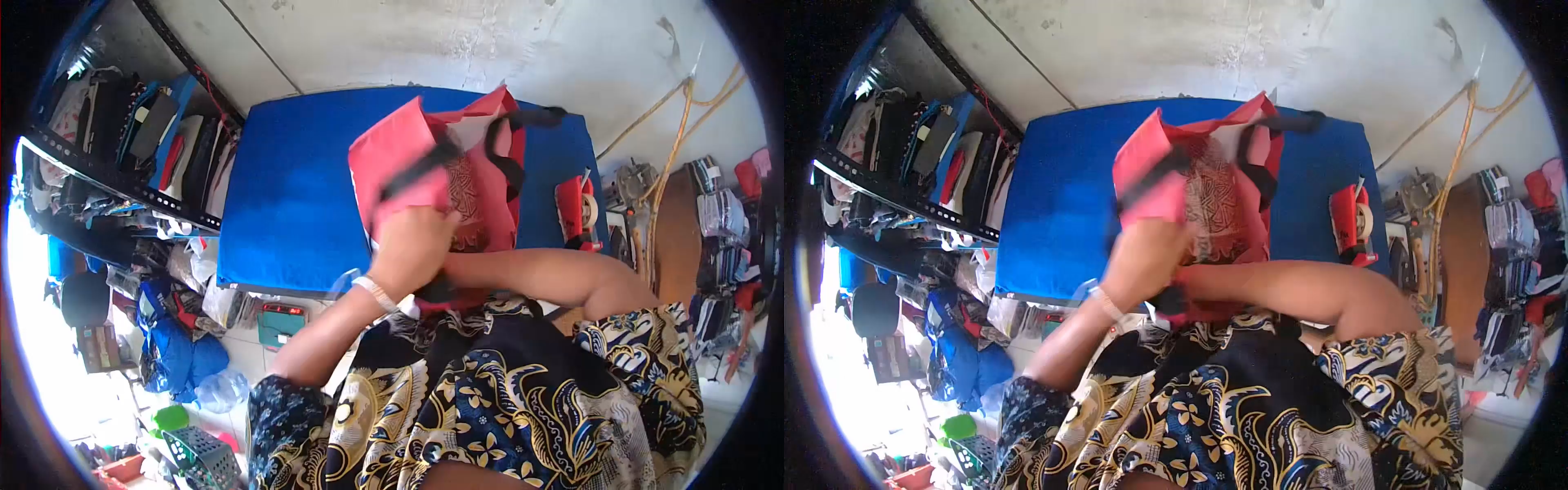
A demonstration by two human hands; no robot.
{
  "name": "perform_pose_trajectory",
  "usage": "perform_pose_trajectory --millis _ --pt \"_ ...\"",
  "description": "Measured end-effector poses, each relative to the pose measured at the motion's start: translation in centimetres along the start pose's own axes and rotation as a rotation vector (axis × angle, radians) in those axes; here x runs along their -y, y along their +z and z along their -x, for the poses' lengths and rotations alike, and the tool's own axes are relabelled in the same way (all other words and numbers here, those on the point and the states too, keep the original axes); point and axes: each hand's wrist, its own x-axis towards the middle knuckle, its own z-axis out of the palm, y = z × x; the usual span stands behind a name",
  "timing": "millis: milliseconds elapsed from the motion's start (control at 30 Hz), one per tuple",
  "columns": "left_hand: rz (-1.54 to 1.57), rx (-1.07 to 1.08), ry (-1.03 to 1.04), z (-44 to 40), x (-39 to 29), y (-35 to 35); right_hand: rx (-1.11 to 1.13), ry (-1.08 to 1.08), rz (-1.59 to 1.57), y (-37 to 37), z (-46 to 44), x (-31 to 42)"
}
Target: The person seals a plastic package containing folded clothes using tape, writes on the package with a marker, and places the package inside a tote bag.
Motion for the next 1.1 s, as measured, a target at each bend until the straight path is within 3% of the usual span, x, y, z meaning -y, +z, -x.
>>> perform_pose_trajectory --millis 67,133,167,200,233,300,367,433,467,500,533,567,600,633,667,733,767,833,867,900,967,1000,1033,1100 --pt "-0.048 0.168 -0.045 -1.1 0.7 1.2 0.175 0.15 0.24 -3.2 3.1 8.2" --pt "-0.016 0.218 -0.075 0.2 3.7 -1.5 0.332 0.303 0.469 -0.7 0.9 13.9" --pt "0.032 -0.068 0.002 1.9 5.7 -1.2 0.838 0.32 0.998 1.6 -2.0 16.8" --pt "0.199 -0.043 -0.079 2.7 6.5 -3.9 1.361 0.297 1.52 3.2 -4.8 18.1" --pt "0.533 -0.21 -0.311 4.0 7.3 -4.2 1.089 0.191 1.382 1.8 -3.8 18.1" --pt "0.512 -0.655 -0.616 6.0 7.6 -5.0 0.818 0.229 1.487 1.1 -4.5 22.9" --pt "0.437 -0.893 -0.799 9.0 9.7 -2.2 0.214 -0.138 1.643 -1.1 -4.3 26.3" --pt "1.09 -0.855 -1.207 11.1 9.8 1.2 -0.338 -0.232 1.82 -2.9 -2.9 28.4" --pt "1.361 -0.868 -1.392 11.2 8.8 2.7 -0.605 -0.345 1.741 -4.6 -1.9 28.1" --pt "1.747 -0.783 -1.373 11.6 8.3 4.3 -0.862 -0.456 1.634 -6.8 -0.9 27.1" --pt "2.131 -0.679 -1.307 11.7 7.8 5.3 -1.054 -0.427 1.404 -8.1 0.4 26.0" --pt "2.324 -0.619 -1.149 10.8 6.8 5.1 -1.172 -0.254 0.853 -8.8 1.2 24.9" --pt "2.602 -0.384 -0.89 10.2 6.5 4.8 -1.215 -0.058 0.3 -9.6 1.9 23.6" --pt "2.824 -0.124 -0.586 9.7 6.3 4.4 -1.18 -0.054 0.293 -11.5 2.6 22.0" --pt "2.873 -0.174 -0.598 8.8 5.2 3.2 -1.075 0.084 -0.064 -13.8 3.3 20.4" --pt "2.356 -0.565 -1.153 7.8 5.8 3.2 -0.679 0.262 -0.605 -16.5 1.8 21.3" --pt "2.669 -0.368 -0.547 8.9 7.8 3.1 -0.409 0.314 -0.803 -16.3 -0.1 23.6" --pt "2.131 -0.964 -0.705 3.9 3.7 -3.9 -0.025 0.083 -0.665 -13.9 -3.8 29.1" --pt "2.047 -0.89 -0.501 3.7 3.3 -5.2 0.0 -0.058 -0.581 -11.1 -4.7 31.5" --pt "1.99 -0.985 -0.526 2.9 1.7 -5.9 0.072 -0.014 -0.618 -8.3 -5.1 33.1" --pt "1.559 -0.913 -0.39 -0.4 -2.5 -6.0 0.172 0.048 0.35 -4.2 -4.0 34.8" --pt "1.358 -0.843 -0.336 -1.7 -4.0 -5.8 -0.081 -0.056 0.794 -4.6 -2.8 32.1" --pt "1.161 -0.762 -0.284 -2.3 -5.2 -5.8 -0.038 -0.06 0.78 -3.8 -3.2 32.7" --pt "1.115 -0.882 -0.374 -1.6 -5.7 -5.4 0.228 -0.011 0.972 -1.6 -3.9 33.7"
